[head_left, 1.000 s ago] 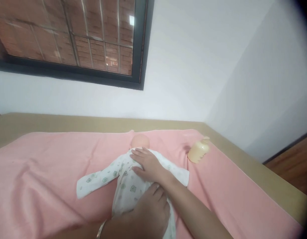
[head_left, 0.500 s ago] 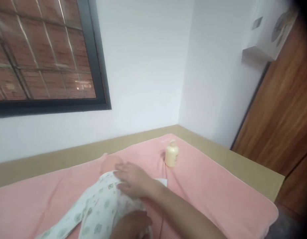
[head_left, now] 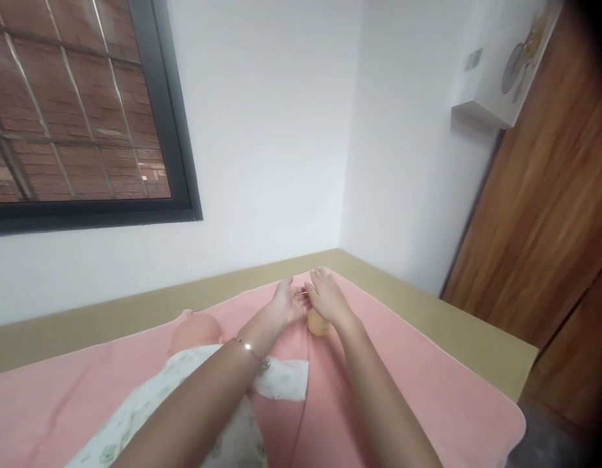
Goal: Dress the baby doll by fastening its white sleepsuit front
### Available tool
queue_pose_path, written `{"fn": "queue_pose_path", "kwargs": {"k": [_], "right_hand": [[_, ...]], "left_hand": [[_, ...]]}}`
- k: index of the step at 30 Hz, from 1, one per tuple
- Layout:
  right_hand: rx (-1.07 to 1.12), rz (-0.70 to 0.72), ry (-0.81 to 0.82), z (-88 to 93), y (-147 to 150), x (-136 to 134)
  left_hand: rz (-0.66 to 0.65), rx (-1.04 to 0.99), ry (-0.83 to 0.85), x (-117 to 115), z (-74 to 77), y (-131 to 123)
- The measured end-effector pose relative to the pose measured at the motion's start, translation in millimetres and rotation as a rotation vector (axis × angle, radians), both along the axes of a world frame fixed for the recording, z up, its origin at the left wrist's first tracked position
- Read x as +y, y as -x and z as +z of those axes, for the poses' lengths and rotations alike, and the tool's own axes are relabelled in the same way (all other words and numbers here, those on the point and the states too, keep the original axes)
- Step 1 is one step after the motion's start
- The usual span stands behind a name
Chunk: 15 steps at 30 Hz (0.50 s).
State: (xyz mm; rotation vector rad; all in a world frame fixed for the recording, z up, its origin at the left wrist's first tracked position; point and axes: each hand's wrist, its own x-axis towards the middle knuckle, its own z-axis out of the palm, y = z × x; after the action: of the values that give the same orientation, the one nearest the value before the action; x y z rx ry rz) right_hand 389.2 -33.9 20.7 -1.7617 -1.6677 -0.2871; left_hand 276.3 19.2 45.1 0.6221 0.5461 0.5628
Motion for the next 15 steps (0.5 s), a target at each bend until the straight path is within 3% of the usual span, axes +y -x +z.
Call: {"fn": "queue_pose_path", "kwargs": {"k": [5, 15], "right_hand": [[0.021, -0.068, -0.060, -7.5, -0.5, 3.5], [0.023, -0.101, -0.105, -18.1, 5.7, 8.1]], "left_hand": [[0.020, -0.047, 0.032, 9.2, -12.0, -23.7], [0.071, -0.050, 0.009, 5.5, -14.4, -25.1]]}}
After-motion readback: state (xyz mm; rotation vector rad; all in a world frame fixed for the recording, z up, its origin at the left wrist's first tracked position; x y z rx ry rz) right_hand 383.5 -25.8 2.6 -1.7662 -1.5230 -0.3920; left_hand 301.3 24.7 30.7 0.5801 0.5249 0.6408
